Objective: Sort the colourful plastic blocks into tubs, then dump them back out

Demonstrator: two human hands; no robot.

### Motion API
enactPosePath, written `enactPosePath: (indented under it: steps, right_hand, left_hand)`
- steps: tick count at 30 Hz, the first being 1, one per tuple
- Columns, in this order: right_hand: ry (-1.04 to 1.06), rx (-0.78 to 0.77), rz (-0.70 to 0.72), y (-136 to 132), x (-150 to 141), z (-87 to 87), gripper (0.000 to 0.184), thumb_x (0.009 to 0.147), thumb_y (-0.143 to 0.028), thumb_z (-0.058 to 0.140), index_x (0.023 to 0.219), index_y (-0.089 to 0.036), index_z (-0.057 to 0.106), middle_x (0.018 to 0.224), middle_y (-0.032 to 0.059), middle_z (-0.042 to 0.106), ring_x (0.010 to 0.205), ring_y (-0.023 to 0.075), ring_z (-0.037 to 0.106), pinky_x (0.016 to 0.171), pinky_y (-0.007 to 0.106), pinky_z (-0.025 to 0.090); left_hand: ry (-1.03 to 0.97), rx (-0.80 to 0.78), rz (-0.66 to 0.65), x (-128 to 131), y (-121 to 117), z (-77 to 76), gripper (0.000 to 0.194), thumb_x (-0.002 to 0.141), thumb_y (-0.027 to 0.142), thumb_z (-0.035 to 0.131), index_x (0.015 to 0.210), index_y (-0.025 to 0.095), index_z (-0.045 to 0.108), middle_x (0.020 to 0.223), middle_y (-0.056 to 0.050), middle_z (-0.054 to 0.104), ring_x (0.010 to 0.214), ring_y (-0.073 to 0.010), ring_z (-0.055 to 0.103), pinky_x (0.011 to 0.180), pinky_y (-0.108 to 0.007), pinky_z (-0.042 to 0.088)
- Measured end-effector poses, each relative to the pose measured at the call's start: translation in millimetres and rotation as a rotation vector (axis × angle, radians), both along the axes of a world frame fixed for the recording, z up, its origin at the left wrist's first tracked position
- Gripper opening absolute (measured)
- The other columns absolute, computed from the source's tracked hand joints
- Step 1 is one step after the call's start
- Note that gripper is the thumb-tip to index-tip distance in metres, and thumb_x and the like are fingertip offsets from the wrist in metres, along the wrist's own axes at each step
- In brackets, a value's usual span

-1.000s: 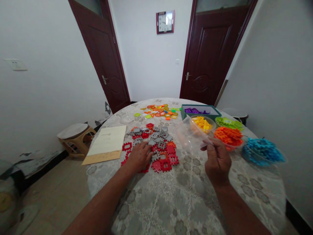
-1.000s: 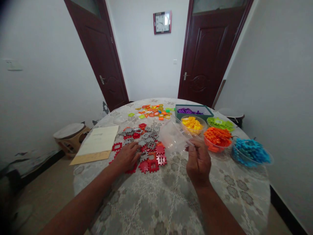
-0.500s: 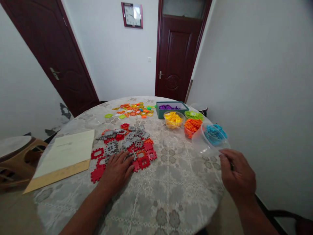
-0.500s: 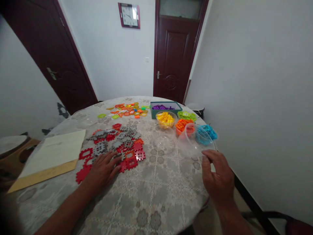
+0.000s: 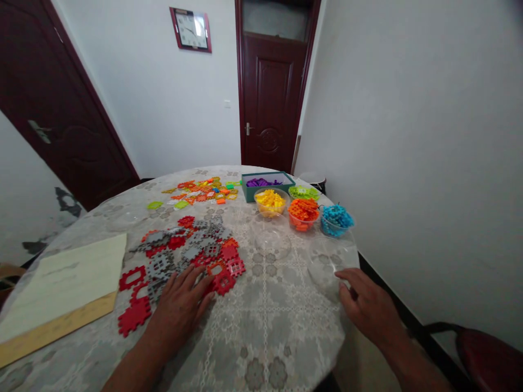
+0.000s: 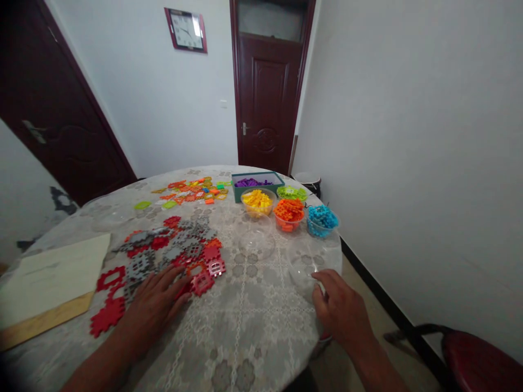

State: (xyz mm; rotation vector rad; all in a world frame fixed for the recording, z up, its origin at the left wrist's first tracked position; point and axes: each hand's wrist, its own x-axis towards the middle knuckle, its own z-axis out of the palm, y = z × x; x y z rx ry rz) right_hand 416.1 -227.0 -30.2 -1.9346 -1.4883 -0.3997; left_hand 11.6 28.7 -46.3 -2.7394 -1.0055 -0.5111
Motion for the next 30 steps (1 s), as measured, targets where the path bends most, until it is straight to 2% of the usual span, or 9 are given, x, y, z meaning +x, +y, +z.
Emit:
enactPosePath:
  steps: [2, 5, 8, 11, 14, 18, 23, 30]
  right_hand:
    - [0.007, -0.004, -0.013, -2, -3, 11.3, 0.018, 0.096, -0.030, 0.058, 0.109, -0.025, 0.070, 0.104, 0.0059, 0.076, 0.072, 0.0206, 0.069, 0.073, 0.037, 0.057]
    - [0.001, 0.060, -0.019, 5, 8, 35.2, 0.017, 0.098, -0.033, 0.059, 0.104, -0.025, 0.072, 0.099, 0.0061, 0.076, 0.072, 0.0203, 0.068, 0.075, 0.036, 0.056]
    - [-0.047, 0.127, -0.073, 22, 41, 57.8, 0.022, 0.100, -0.035, 0.056, 0.102, -0.023, 0.074, 0.097, 0.0081, 0.077, 0.082, 0.0233, 0.070, 0.081, 0.038, 0.057]
    - [-0.115, 0.045, -0.198, 43, 87, 67.1, 0.029, 0.100, -0.034, 0.053, 0.110, -0.020, 0.076, 0.105, 0.0116, 0.079, 0.087, 0.0252, 0.072, 0.085, 0.040, 0.056]
    - [-0.125, -0.150, -0.310, 61, 125, 58.7, 0.032, 0.099, -0.029, 0.053, 0.118, -0.020, 0.076, 0.113, 0.0127, 0.080, 0.090, 0.0256, 0.074, 0.087, 0.039, 0.055]
    - [-0.064, -0.315, -0.360, 74, 150, 32.5, 0.032, 0.098, -0.027, 0.055, 0.123, -0.022, 0.075, 0.108, 0.0110, 0.082, 0.091, 0.0255, 0.076, 0.084, 0.035, 0.054]
    - [-0.032, -0.280, -0.333, 83, 163, 8.6, 0.033, 0.099, -0.029, 0.055, 0.125, -0.020, 0.074, 0.107, 0.0117, 0.082, 0.093, 0.0260, 0.076, 0.085, 0.035, 0.054]
    - [-0.055, -0.248, -0.245, 88, 172, -2.1, 0.032, 0.102, -0.036, 0.050, 0.110, -0.019, 0.075, 0.105, 0.0124, 0.081, 0.089, 0.0257, 0.075, 0.082, 0.034, 0.052]
  left_hand:
    - [-0.024, 0.019, -0.013, 0, 1, 1.6, 0.033, 0.101, 0.040, 0.054, 0.127, 0.033, 0.073, 0.147, -0.009, 0.066, 0.140, -0.0352, 0.057, 0.116, -0.063, 0.046]
    - [-0.048, 0.034, -0.032, 4, 1, 5.6, 0.033, 0.101, 0.039, 0.052, 0.124, 0.031, 0.074, 0.145, -0.010, 0.067, 0.138, -0.0344, 0.059, 0.115, -0.061, 0.046]
    - [-0.063, 0.039, -0.066, 10, 2, 8.5, 0.034, 0.100, 0.037, 0.052, 0.126, 0.031, 0.072, 0.145, -0.010, 0.067, 0.138, -0.0333, 0.059, 0.116, -0.059, 0.046]
    - [-0.110, 0.047, -0.109, 15, 4, 8.9, 0.036, 0.101, 0.036, 0.051, 0.131, 0.031, 0.069, 0.144, -0.010, 0.067, 0.135, -0.0328, 0.061, 0.115, -0.058, 0.048]
    - [-0.192, 0.049, -0.119, 12, 8, 5.8, 0.033, 0.100, 0.035, 0.052, 0.129, 0.027, 0.069, 0.138, -0.012, 0.070, 0.129, -0.0313, 0.065, 0.114, -0.054, 0.051]
    - [-0.248, 0.080, -0.089, 1, 14, -1.5, 0.032, 0.099, 0.037, 0.055, 0.126, 0.027, 0.068, 0.134, -0.013, 0.071, 0.128, -0.0331, 0.064, 0.115, -0.057, 0.050]
    - [-0.251, 0.096, -0.087, -7, 17, -4.4, 0.030, 0.099, 0.041, 0.054, 0.120, 0.025, 0.070, 0.126, -0.013, 0.073, 0.122, -0.0339, 0.067, 0.111, -0.056, 0.052]
    - [-0.315, 0.087, -0.078, -10, 19, -5.9, 0.026, 0.100, 0.038, 0.055, 0.115, 0.024, 0.072, 0.118, -0.012, 0.075, 0.112, -0.0313, 0.070, 0.106, -0.052, 0.055]
